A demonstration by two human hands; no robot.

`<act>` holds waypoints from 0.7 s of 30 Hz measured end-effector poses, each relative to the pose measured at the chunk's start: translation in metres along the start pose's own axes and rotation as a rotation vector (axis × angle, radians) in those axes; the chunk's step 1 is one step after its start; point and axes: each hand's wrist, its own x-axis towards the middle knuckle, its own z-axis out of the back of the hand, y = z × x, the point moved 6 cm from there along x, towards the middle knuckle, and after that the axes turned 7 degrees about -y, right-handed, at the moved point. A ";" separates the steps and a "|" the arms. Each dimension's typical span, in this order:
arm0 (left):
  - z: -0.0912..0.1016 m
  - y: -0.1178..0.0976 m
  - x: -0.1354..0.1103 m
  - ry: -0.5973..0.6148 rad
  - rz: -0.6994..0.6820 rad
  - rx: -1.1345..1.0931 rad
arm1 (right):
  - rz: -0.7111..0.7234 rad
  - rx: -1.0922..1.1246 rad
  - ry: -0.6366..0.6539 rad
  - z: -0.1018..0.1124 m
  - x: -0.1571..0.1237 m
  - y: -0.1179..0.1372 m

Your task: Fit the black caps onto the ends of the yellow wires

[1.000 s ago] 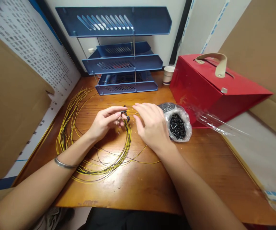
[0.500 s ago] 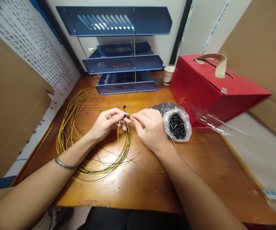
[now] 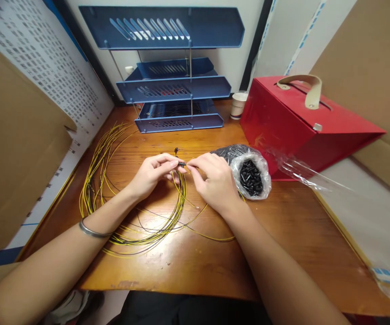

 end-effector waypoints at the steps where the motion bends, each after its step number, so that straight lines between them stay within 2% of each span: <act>1: 0.000 0.000 0.000 -0.003 0.000 -0.002 | -0.004 -0.002 0.007 -0.001 0.000 0.000; 7: 0.005 0.005 0.003 -0.034 0.036 -0.010 | -0.042 -0.038 0.011 0.000 0.000 -0.005; 13: 0.003 0.007 0.003 -0.001 0.031 -0.001 | -0.033 -0.008 0.047 -0.004 -0.001 -0.002; 17: 0.004 0.008 0.003 -0.009 0.039 -0.004 | -0.062 -0.023 0.034 -0.002 -0.001 -0.005; 21: 0.004 0.008 0.003 0.033 0.050 -0.070 | -0.097 -0.037 0.021 -0.001 -0.002 -0.008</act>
